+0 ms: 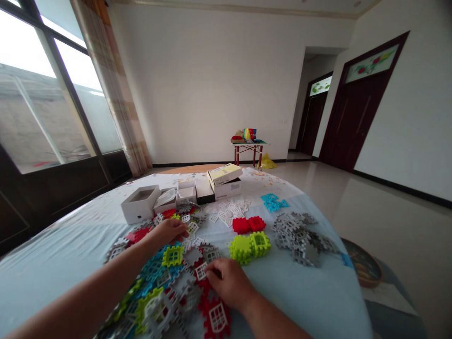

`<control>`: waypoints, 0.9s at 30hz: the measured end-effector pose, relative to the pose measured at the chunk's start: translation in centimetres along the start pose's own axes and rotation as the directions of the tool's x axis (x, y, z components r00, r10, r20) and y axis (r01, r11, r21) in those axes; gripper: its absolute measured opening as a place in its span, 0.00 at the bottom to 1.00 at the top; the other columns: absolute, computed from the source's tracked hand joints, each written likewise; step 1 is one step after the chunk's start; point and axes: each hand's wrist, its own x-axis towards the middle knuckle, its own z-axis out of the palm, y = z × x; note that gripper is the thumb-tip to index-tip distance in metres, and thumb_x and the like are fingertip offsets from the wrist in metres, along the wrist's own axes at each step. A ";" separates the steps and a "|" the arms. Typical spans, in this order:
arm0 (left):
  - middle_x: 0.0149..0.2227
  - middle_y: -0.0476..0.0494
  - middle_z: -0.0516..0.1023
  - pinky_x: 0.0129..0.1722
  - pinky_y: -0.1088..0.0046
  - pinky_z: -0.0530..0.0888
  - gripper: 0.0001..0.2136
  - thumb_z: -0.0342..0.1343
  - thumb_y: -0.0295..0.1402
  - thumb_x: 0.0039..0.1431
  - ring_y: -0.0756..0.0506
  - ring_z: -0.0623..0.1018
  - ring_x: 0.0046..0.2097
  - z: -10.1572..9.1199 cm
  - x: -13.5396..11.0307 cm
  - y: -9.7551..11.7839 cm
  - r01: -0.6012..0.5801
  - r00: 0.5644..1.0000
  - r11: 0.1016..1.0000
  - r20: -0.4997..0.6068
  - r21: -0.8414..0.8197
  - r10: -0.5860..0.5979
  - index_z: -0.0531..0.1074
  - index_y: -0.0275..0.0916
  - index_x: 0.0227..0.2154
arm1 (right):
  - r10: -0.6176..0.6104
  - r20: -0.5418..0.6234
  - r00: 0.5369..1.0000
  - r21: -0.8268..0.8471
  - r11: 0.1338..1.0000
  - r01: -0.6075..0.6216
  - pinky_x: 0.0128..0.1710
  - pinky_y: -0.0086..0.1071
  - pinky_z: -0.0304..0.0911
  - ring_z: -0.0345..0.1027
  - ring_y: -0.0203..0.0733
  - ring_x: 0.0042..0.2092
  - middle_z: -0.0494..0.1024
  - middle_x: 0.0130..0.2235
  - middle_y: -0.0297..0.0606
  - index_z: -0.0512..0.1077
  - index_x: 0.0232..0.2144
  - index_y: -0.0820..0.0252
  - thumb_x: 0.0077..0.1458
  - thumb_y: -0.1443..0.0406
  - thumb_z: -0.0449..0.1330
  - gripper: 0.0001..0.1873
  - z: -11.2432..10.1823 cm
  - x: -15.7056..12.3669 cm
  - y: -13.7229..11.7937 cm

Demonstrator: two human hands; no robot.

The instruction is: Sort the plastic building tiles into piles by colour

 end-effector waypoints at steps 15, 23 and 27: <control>0.36 0.38 0.77 0.33 0.74 0.71 0.20 0.46 0.45 0.53 0.50 0.76 0.33 6.9 5.9 7.2 -0.130 0.987 0.975 0.065 -0.179 0.144 0.66 0.34 0.41 | 0.007 0.043 0.999 -0.187 0.982 0.001 0.35 0.24 0.57 0.68 0.34 0.35 0.76 0.32 0.35 0.73 0.33 0.56 0.53 0.65 0.52 0.10 0.1 0.0 0.1; 0.25 0.49 0.71 0.31 0.70 0.69 0.13 0.50 0.40 0.53 0.51 0.70 0.28 1.9 4.7 0.7 -0.192 0.981 0.901 0.050 0.390 0.187 0.69 0.33 0.28 | -0.019 0.035 0.999 -0.096 0.995 0.022 0.36 0.23 0.58 0.69 0.34 0.35 0.76 0.33 0.35 0.74 0.33 0.57 0.52 0.67 0.52 0.11 0.1 0.1 -0.2; 0.26 0.47 0.73 0.34 0.71 0.65 0.08 0.51 0.35 0.49 0.48 0.71 0.31 1.3 2.9 -0.5 -0.212 0.970 0.776 0.033 0.594 0.240 0.71 0.37 0.25 | -0.014 0.036 0.999 -0.101 0.995 0.018 0.37 0.24 0.59 0.69 0.36 0.37 0.76 0.34 0.36 0.74 0.33 0.57 0.52 0.66 0.53 0.10 0.0 0.0 -0.2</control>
